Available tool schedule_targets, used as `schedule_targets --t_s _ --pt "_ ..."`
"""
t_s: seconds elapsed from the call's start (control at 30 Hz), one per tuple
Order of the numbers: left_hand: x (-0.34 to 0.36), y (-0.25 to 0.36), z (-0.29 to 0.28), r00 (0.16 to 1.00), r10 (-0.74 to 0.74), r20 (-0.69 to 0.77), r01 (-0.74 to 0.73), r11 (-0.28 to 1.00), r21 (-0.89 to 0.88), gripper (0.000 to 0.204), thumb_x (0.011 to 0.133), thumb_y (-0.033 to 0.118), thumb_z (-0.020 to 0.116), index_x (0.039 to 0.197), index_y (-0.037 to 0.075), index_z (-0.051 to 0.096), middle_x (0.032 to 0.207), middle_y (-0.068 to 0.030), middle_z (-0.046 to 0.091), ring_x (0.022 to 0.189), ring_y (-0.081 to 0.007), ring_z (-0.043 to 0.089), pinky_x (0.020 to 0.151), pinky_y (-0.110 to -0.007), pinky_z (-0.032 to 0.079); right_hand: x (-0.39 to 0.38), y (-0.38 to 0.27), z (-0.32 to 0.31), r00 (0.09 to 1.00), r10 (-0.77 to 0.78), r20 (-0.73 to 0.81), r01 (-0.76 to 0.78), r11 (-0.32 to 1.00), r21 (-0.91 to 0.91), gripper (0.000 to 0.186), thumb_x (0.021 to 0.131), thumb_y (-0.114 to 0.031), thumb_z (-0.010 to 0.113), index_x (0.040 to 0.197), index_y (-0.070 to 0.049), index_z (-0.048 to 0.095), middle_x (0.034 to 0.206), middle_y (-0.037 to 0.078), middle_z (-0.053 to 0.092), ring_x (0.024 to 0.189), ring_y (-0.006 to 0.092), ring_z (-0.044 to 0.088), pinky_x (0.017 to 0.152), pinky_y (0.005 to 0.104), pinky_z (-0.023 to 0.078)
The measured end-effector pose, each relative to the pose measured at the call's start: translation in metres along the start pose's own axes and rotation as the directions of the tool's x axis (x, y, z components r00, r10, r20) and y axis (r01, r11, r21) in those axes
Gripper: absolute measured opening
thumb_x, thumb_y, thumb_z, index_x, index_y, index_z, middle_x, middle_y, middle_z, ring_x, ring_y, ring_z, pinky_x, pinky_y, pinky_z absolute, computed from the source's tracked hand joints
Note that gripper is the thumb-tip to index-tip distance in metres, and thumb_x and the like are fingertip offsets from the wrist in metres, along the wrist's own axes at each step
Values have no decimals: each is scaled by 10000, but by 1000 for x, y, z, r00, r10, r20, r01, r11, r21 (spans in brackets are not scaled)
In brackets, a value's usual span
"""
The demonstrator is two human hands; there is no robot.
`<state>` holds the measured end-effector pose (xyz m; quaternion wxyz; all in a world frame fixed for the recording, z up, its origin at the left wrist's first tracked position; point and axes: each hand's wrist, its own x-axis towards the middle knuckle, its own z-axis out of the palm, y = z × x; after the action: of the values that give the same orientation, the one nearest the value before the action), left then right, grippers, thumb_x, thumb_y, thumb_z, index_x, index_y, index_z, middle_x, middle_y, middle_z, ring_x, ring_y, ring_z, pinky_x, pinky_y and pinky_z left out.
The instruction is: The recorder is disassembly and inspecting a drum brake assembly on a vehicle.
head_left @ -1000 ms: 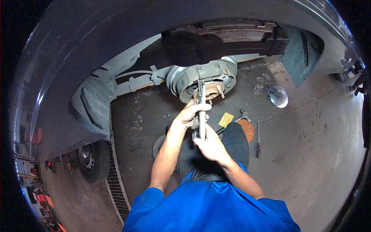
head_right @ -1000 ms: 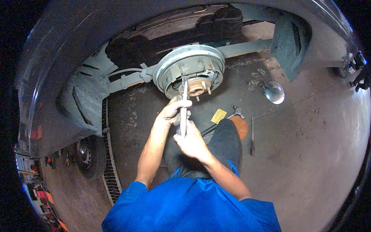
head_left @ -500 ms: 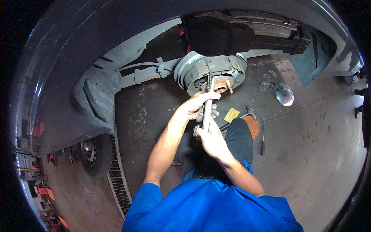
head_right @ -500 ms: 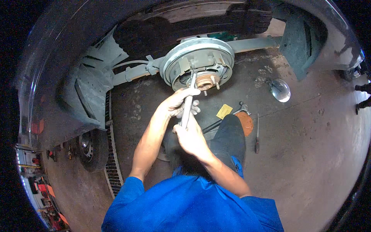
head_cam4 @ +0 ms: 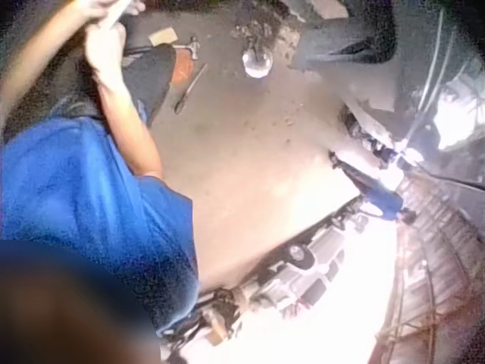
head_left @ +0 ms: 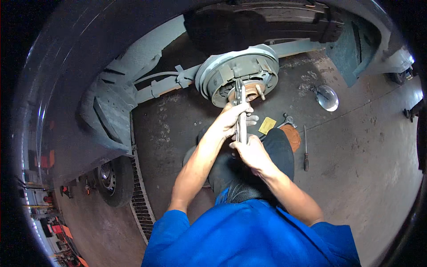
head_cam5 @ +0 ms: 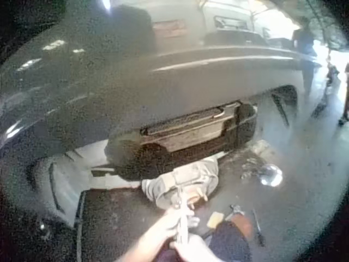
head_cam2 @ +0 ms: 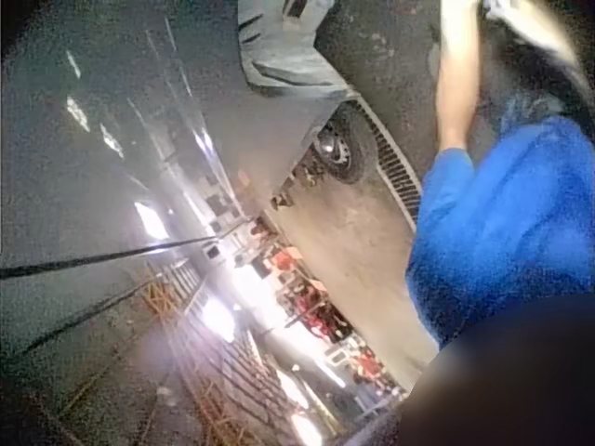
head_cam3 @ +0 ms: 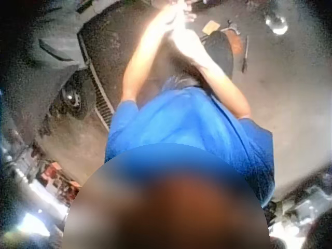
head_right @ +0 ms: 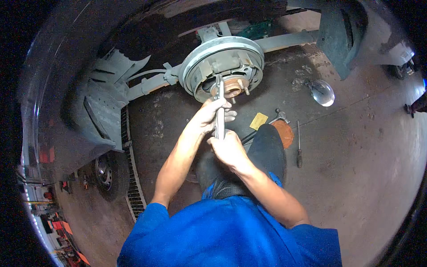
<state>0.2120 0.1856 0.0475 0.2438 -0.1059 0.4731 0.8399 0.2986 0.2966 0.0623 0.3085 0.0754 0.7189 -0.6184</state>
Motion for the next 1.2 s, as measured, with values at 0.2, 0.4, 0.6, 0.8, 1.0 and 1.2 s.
schedule_targets --t_s 0.2,0.4,0.6,0.8,1.0,1.2 --pt "-9 6 2 999 23 22 -24 999 47 263 839 167 671 1020 22 549 736 -67 619 622 -202 666 531 -293 571 -19 -6 -10 964 -256 -66 262 958 117 253 869 -170 487 1054 2 512 907 158 641 803 233 659 694 343 534" --pt "-34 -4 5 980 160 120 -138 975 -175 479 880 97 561 1305 -3 364 1114 -244 567 920 -360 645 753 -418 573 -23 -8 -26 950 -172 259 -112 589 801 403 817 -39 480 1219 -40 442 1111 162 583 966 267 633 790 414 554" --pt "-43 19 2 975 111 192 -146 973 178 841 781 172 691 1406 73 137 1275 -269 442 949 -440 617 738 -506 567 -8 9 -7 760 -478 440 -287 360 888 429 756 97 452 1179 30 458 1106 161 561 1118 317 574 851 458 547" --pt "-41 59 9 968 -164 188 80 918 389 749 760 167 723 1344 78 261 1229 -137 457 937 -414 625 709 -475 582 9 0 19 657 -636 404 -406 153 901 518 761 127 496 1224 -104 508 1253 76 554 1207 281 508 983 612 401" --pt "-35 88 35 964 -260 49 179 777 604 619 760 -2 575 1302 0 277 1087 -158 526 906 -371 648 688 -417 588 31 -1 28 485 -786 383 -570 48 820 587 654 142 435 1185 -74 560 1343 120 487 1275 275 443 978 642 374" --pt "-44 99 59 970 -196 -146 240 653 719 687 722 20 576 1338 -17 276 1077 -150 545 845 -253 612 712 -326 539 36 -6 36 334 -912 239 -663 -47 747 627 635 114 434 1214 -86 569 1344 142 488 1330 305 361 995 727 229"
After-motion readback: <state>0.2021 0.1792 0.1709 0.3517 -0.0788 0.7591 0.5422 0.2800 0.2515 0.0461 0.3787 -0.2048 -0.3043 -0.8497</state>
